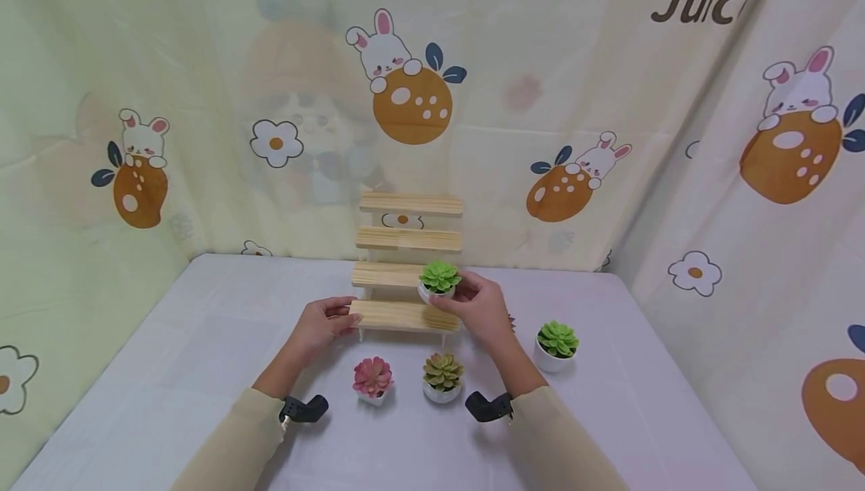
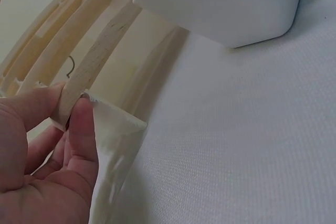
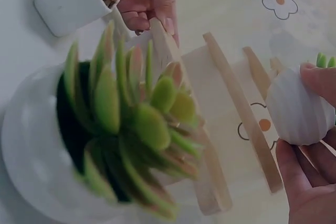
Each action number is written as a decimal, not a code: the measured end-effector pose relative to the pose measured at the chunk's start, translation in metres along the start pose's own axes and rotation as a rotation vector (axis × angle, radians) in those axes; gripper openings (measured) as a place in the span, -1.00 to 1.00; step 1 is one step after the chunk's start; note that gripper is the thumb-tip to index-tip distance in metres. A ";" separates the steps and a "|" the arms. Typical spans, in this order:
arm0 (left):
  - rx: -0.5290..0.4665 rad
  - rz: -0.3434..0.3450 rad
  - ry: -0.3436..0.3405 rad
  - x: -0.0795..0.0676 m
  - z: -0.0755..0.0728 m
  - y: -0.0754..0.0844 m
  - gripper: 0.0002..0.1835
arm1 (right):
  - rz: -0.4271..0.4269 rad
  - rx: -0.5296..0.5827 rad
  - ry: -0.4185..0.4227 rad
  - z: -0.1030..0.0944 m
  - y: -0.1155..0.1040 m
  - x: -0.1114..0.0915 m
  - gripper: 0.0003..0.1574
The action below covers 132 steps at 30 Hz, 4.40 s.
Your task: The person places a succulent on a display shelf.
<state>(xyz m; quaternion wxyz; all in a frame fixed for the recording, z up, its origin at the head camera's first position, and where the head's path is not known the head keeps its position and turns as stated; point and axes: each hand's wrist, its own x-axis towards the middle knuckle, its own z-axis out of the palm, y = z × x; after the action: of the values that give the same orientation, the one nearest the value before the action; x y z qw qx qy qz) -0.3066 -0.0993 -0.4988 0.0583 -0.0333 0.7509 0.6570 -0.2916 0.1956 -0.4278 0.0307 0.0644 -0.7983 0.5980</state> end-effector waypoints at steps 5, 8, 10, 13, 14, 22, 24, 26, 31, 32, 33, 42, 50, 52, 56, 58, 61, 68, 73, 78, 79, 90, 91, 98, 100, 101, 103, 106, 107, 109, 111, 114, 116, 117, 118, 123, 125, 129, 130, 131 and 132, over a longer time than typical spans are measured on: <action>-0.010 -0.011 0.001 0.000 0.000 -0.001 -0.49 | 0.000 -0.018 -0.006 0.005 -0.005 0.011 -0.20; -0.011 -0.001 0.001 0.001 -0.001 -0.002 -0.49 | -0.009 -0.012 -0.013 0.009 -0.010 0.018 -0.22; -0.009 0.001 0.001 0.001 -0.001 -0.002 -0.49 | -0.019 -0.015 -0.019 0.011 -0.013 0.023 -0.23; -0.009 0.000 0.004 0.001 -0.002 -0.002 -0.50 | -0.032 -0.009 -0.036 0.017 -0.018 0.029 -0.23; -0.008 0.001 0.003 0.001 -0.002 -0.002 -0.50 | -0.037 -0.001 -0.042 0.019 -0.020 0.032 -0.24; -0.046 0.018 0.005 0.000 -0.002 -0.002 -0.51 | -0.097 0.023 -0.067 0.036 -0.033 0.048 -0.30; -0.042 0.018 0.004 0.000 -0.002 -0.001 -0.51 | -0.107 0.027 -0.067 0.039 -0.037 0.052 -0.31; -0.033 0.017 0.000 0.000 -0.001 -0.001 -0.51 | -0.110 0.035 -0.064 0.042 -0.040 0.056 -0.31; -0.011 0.006 -0.008 0.000 -0.001 -0.001 -0.49 | -0.122 0.031 -0.050 0.048 -0.050 0.069 -0.32; -0.007 0.000 -0.007 -0.001 -0.001 -0.001 -0.49 | -0.130 0.026 -0.052 0.049 -0.052 0.072 -0.33; -0.006 -0.004 -0.006 -0.001 -0.001 0.000 -0.49 | -0.135 0.020 -0.053 0.049 -0.053 0.075 -0.33; -0.008 0.004 -0.024 0.001 -0.003 -0.003 -0.49 | -0.162 0.004 -0.018 0.051 -0.070 0.097 -0.34; -0.038 0.025 -0.034 0.000 -0.001 -0.003 -0.52 | -0.194 -0.081 -0.013 0.056 -0.086 0.111 -0.36; -0.044 0.034 -0.043 -0.001 0.000 -0.002 -0.53 | -0.208 -0.083 -0.015 0.057 -0.088 0.114 -0.38; -0.042 0.041 -0.036 -0.001 0.000 -0.002 -0.53 | -0.237 -0.073 -0.015 0.061 -0.092 0.121 -0.42; -0.042 0.035 -0.027 0.000 -0.001 -0.002 -0.53 | -0.230 -0.072 -0.008 0.063 -0.094 0.124 -0.43; -0.035 0.039 -0.022 0.000 -0.002 -0.003 -0.53 | -0.195 -0.084 0.021 0.065 -0.095 0.129 -0.43; -0.036 0.040 -0.028 0.003 -0.001 -0.006 -0.53 | -0.124 -0.133 0.122 0.067 -0.093 0.138 -0.43; -0.044 0.047 -0.021 0.003 -0.002 -0.007 -0.54 | -0.102 -0.121 0.127 0.070 -0.093 0.142 -0.44; -0.043 0.044 -0.022 0.003 -0.004 -0.004 -0.53 | -0.100 -0.108 0.128 0.072 -0.093 0.149 -0.47; -0.034 0.043 -0.021 0.003 -0.004 -0.003 -0.53 | -0.101 -0.108 0.129 0.072 -0.093 0.150 -0.47; -0.026 0.019 -0.015 0.001 -0.002 0.000 -0.52 | -0.102 -0.113 0.152 0.075 -0.093 0.156 -0.48; -0.027 0.018 -0.014 0.001 -0.002 0.000 -0.51 | -0.104 -0.111 0.153 0.075 -0.093 0.156 -0.47; -0.039 0.030 -0.023 0.003 -0.001 -0.002 -0.52 | -0.094 -0.114 0.145 0.074 -0.093 0.155 -0.45; -0.040 0.028 -0.023 0.004 -0.001 -0.003 -0.53 | -0.089 -0.110 0.136 0.073 -0.094 0.154 -0.45; -0.042 0.022 -0.022 0.004 -0.002 -0.002 -0.53 | -0.088 -0.113 0.133 0.073 -0.094 0.154 -0.46; -0.044 0.015 -0.020 0.004 -0.002 -0.002 -0.53 | -0.093 -0.117 0.129 0.073 -0.093 0.154 -0.49; -0.044 0.015 -0.019 0.004 -0.002 -0.003 -0.53 | -0.098 -0.125 0.122 0.073 -0.092 0.154 -0.51; -0.044 0.016 -0.022 0.004 -0.002 -0.003 -0.52 | -0.097 -0.126 0.121 0.073 -0.092 0.153 -0.50; -0.040 0.019 -0.024 0.003 -0.002 -0.003 -0.52 | -0.091 -0.119 0.121 0.071 -0.092 0.151 -0.44; -0.043 0.017 -0.023 0.003 -0.002 -0.003 -0.52 | -0.083 -0.113 0.124 0.069 -0.091 0.148 -0.34; -0.035 0.027 -0.028 0.002 -0.001 -0.004 -0.52 | -0.077 -0.100 0.126 0.065 -0.089 0.142 -0.19; -0.038 0.030 -0.029 0.003 -0.001 -0.004 -0.52 | -0.083 -0.088 0.123 0.061 -0.086 0.138 -0.13; -0.036 0.036 -0.029 0.003 -0.001 -0.005 -0.52 | -0.089 -0.084 0.122 0.059 -0.085 0.136 -0.13; -0.037 0.035 -0.031 0.003 -0.001 -0.005 -0.52 | -0.097 -0.078 0.122 0.057 -0.083 0.134 -0.12; -0.032 0.036 -0.030 0.005 -0.002 -0.007 -0.52 | -0.146 -0.062 0.134 0.044 -0.076 0.123 -0.15; -0.028 0.032 -0.027 0.005 -0.003 -0.007 -0.52 | -0.174 -0.055 0.140 0.040 -0.074 0.118 -0.17; -0.030 0.028 -0.023 0.005 -0.004 -0.006 -0.53 | -0.252 -0.019 0.166 0.030 -0.068 0.107 -0.25; -0.028 0.030 -0.022 0.004 -0.004 -0.006 -0.53 | -0.270 -0.007 0.175 0.027 -0.067 0.104 -0.27; -0.029 0.028 -0.021 0.004 -0.004 -0.005 -0.53 | -0.286 0.010 0.182 0.025 -0.065 0.101 -0.29; -0.030 0.027 -0.021 0.004 -0.004 -0.005 -0.53 | -0.295 0.020 0.187 0.022 -0.063 0.097 -0.31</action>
<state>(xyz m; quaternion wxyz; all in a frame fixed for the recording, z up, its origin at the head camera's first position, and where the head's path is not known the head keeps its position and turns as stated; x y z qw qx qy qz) -0.3102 -0.1033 -0.5037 0.0567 -0.0171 0.7407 0.6692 -0.3786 0.1507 -0.3614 0.1919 0.1252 -0.7679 0.5983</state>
